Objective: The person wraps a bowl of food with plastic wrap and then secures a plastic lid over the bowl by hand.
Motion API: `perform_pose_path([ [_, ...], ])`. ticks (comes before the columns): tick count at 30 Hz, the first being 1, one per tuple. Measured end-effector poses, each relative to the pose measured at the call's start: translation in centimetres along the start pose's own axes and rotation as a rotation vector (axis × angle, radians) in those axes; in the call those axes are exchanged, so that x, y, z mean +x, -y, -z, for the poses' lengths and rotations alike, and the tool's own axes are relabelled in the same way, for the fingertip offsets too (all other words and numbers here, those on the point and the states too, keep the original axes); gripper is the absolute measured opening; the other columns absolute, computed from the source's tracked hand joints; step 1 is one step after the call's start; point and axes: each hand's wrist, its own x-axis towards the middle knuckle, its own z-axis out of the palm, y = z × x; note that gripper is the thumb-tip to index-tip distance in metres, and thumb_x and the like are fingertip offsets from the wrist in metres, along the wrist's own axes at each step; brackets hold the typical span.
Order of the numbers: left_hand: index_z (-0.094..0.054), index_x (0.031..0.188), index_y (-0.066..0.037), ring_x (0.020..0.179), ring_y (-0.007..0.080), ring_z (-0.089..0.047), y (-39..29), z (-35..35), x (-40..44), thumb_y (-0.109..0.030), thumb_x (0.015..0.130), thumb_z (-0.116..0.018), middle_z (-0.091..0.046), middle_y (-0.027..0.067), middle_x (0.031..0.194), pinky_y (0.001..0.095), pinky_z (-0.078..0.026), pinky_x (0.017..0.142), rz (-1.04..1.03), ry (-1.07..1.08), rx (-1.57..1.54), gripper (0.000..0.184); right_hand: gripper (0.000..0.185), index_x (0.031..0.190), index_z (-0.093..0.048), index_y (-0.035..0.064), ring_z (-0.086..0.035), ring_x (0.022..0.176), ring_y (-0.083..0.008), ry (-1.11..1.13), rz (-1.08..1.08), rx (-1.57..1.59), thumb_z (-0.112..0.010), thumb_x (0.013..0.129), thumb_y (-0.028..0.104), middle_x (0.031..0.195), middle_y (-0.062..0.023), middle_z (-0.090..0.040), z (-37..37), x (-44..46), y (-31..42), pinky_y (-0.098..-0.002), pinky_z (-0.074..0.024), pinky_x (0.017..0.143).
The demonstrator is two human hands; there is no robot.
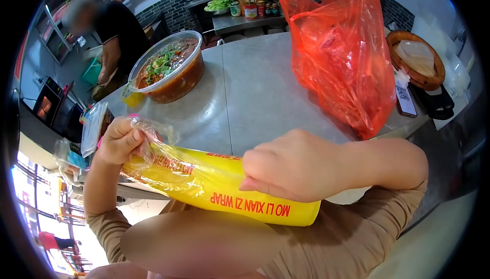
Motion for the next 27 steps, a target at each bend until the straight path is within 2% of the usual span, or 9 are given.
perform_pose_path([
  [4, -0.067, 0.106, 0.001, 0.058, 0.0053, -0.054, 0.6, -0.3, -0.3, -0.021, 0.099, -0.049, -0.064, 0.0027, 0.068, 0.0181, -0.042, 0.056, 0.001, -0.013, 0.008, 0.029, 0.028, 0.088, -0.048, 0.0034, -0.054, 0.064, -0.0323, 0.207, -0.101, 0.081, -0.061, 0.090, 0.029, 0.072, -0.0102, -0.052, 1.8, 0.4, 0.9, -0.0399, -0.0453, 0.056],
  [7, -0.067, 0.106, 0.002, 0.058, 0.0056, -0.055, 0.0, -0.6, -0.4, -0.021, 0.099, -0.049, -0.065, 0.0036, 0.072, 0.0182, -0.042, 0.056, -0.022, 0.035, 0.034, 0.029, 0.027, 0.087, -0.049, 0.0049, -0.054, 0.071, -0.0319, 0.339, -0.231, 0.186, -0.063, 0.089, 0.028, 0.078, -0.0113, -0.052, 3.1, 0.2, 1.2, -0.0392, -0.0440, 0.062],
  [10, -0.067, 0.105, 0.002, 0.059, 0.0061, -0.056, -0.4, -0.6, -0.5, -0.019, 0.098, -0.050, -0.066, 0.0046, 0.077, 0.0188, -0.043, 0.055, -0.023, 0.034, 0.010, 0.028, 0.025, 0.084, -0.051, 0.0059, -0.053, 0.075, -0.0310, 0.327, -0.306, 0.253, -0.065, 0.087, 0.026, 0.082, -0.0116, -0.051, 3.8, -0.8, 0.7, -0.0378, -0.0425, 0.066],
  [13, -0.067, 0.104, 0.003, 0.059, 0.0065, -0.058, -0.7, -0.7, -0.4, -0.017, 0.098, -0.051, -0.067, 0.0057, 0.080, 0.0192, -0.043, 0.054, -0.040, 0.018, 0.058, 0.027, 0.022, 0.081, -0.051, 0.0061, -0.052, 0.074, -0.0297, 0.147, -0.035, 0.096, -0.066, 0.086, 0.022, 0.080, -0.0104, -0.051, 2.7, -1.3, -0.2, -0.0380, -0.0425, 0.064],
  [19, -0.067, 0.103, 0.003, 0.060, 0.0063, -0.060, -1.0, -0.7, -0.7, -0.016, 0.098, -0.050, -0.067, 0.0055, 0.080, 0.0188, -0.043, 0.054, -0.061, 0.007, 0.086, 0.026, 0.019, 0.080, -0.051, 0.0065, -0.053, 0.068, -0.0297, 0.047, -0.034, 0.132, -0.066, 0.085, 0.017, 0.075, -0.0094, -0.052, 1.6, -1.6, 0.0, -0.0382, -0.0435, 0.057],
  [22, -0.067, 0.103, 0.003, 0.060, 0.0059, -0.059, -0.9, -0.7, -0.7, -0.016, 0.098, -0.050, -0.067, 0.0048, 0.079, 0.0185, -0.043, 0.054, -0.038, 0.040, 0.068, 0.026, 0.019, 0.080, -0.051, 0.0070, -0.053, 0.060, -0.0307, 0.045, 0.004, 0.081, -0.065, 0.086, 0.019, 0.074, -0.0095, -0.052, 1.3, -1.5, -0.2, -0.0381, -0.0434, 0.051],
  [27, -0.066, 0.104, 0.003, 0.061, 0.0058, -0.060, -0.8, -0.9, -0.8, -0.016, 0.098, -0.051, -0.067, 0.0047, 0.079, 0.0184, -0.043, 0.055, -0.040, 0.013, 0.051, 0.025, 0.019, 0.082, -0.051, 0.0061, -0.053, 0.056, -0.0320, 0.135, -0.029, 0.034, -0.063, 0.087, 0.020, 0.073, -0.0107, -0.051, 2.2, -0.9, 0.3, -0.0395, -0.0440, 0.049],
])
